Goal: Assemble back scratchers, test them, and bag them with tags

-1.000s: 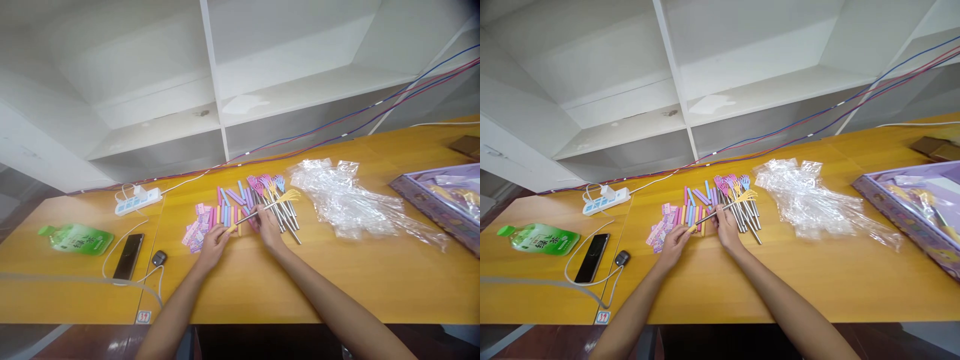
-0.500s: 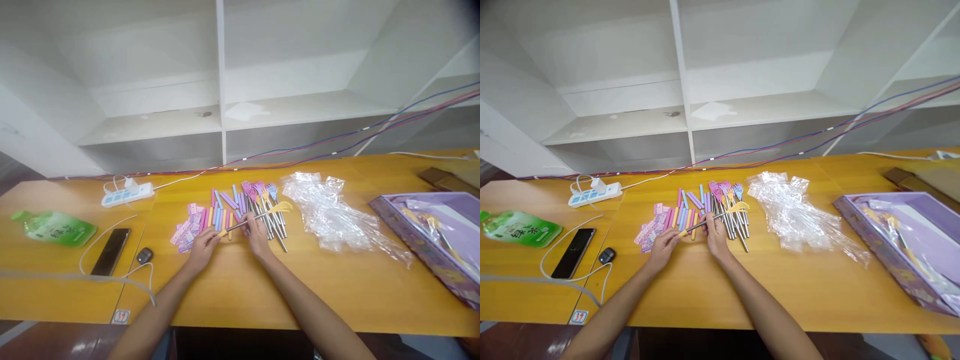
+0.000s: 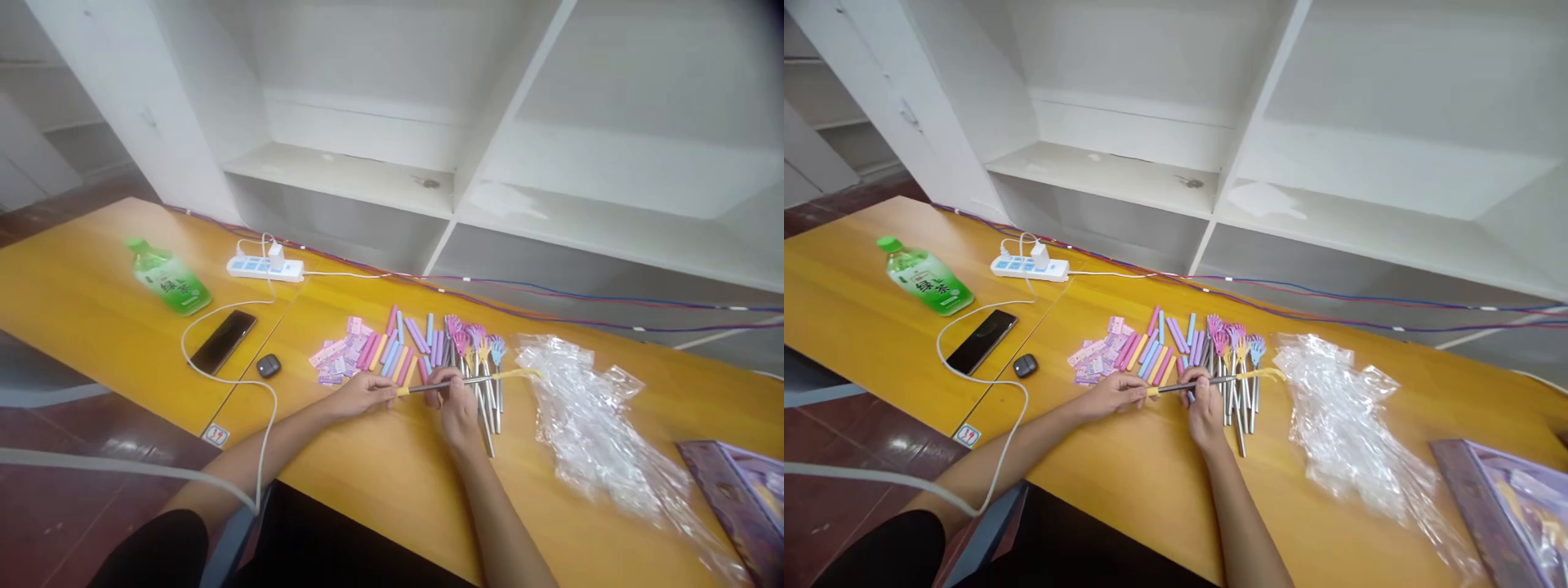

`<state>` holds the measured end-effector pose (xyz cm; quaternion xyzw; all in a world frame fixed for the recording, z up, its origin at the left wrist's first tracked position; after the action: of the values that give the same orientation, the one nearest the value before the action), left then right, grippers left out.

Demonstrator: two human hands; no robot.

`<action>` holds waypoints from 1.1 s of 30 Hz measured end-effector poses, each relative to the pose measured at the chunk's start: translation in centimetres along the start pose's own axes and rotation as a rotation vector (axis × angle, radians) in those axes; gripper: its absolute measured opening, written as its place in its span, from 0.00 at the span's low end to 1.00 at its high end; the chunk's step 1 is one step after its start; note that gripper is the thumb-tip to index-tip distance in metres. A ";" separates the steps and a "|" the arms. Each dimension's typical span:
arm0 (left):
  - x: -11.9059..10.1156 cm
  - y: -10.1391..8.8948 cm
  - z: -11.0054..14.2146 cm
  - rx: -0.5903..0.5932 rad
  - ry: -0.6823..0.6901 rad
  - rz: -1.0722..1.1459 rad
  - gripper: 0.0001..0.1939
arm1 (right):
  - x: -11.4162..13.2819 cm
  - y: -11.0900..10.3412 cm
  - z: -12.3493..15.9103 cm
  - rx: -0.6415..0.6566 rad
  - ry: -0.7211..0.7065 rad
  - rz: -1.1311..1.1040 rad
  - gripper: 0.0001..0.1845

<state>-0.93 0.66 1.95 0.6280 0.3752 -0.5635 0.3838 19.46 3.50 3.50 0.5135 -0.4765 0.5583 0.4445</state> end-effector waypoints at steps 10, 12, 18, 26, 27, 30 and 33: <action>-1.5 -1.5 -0.1 -0.137 0.256 -0.377 0.14 | 2.2 -10.1 -1.2 -0.342 0.120 -0.094 0.28; -1.6 -1.4 0.1 -0.113 0.280 -0.375 0.15 | 1.4 -10.6 0.3 -0.258 0.210 0.074 0.28; -1.1 -2.0 0.2 -0.263 0.349 -0.155 0.18 | -1.6 -9.9 4.0 -0.318 0.243 0.257 0.32; -0.7 -3.4 0.0 -0.379 0.312 -0.130 0.17 | -3.3 -7.7 5.0 -0.453 0.119 0.364 0.32; -0.8 -3.4 0.1 -0.375 0.310 -0.150 0.16 | -3.4 -7.6 5.2 -0.463 0.106 0.381 0.31; -1.2 -2.7 0.4 -0.327 0.330 -0.204 0.16 | -3.5 -7.8 5.6 -0.498 0.078 0.418 0.29; -1.4 -2.0 0.5 -0.290 0.346 -0.211 0.16 | -3.5 -8.0 5.8 -0.516 0.061 0.446 0.27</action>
<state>-3.06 0.95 3.19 0.6110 0.5757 -0.4246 0.3391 28.49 -1.07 0.76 0.2503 -0.6893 0.5177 0.4406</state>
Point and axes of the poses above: each hand's wrist, its own z-axis away from the middle knuckle, its own y-axis out of the palm, x = y × z, the point moved 3 cm from there along -z, towards the middle knuckle, and after that the axes turned 11 degrees about y, right-handed, at the moved point
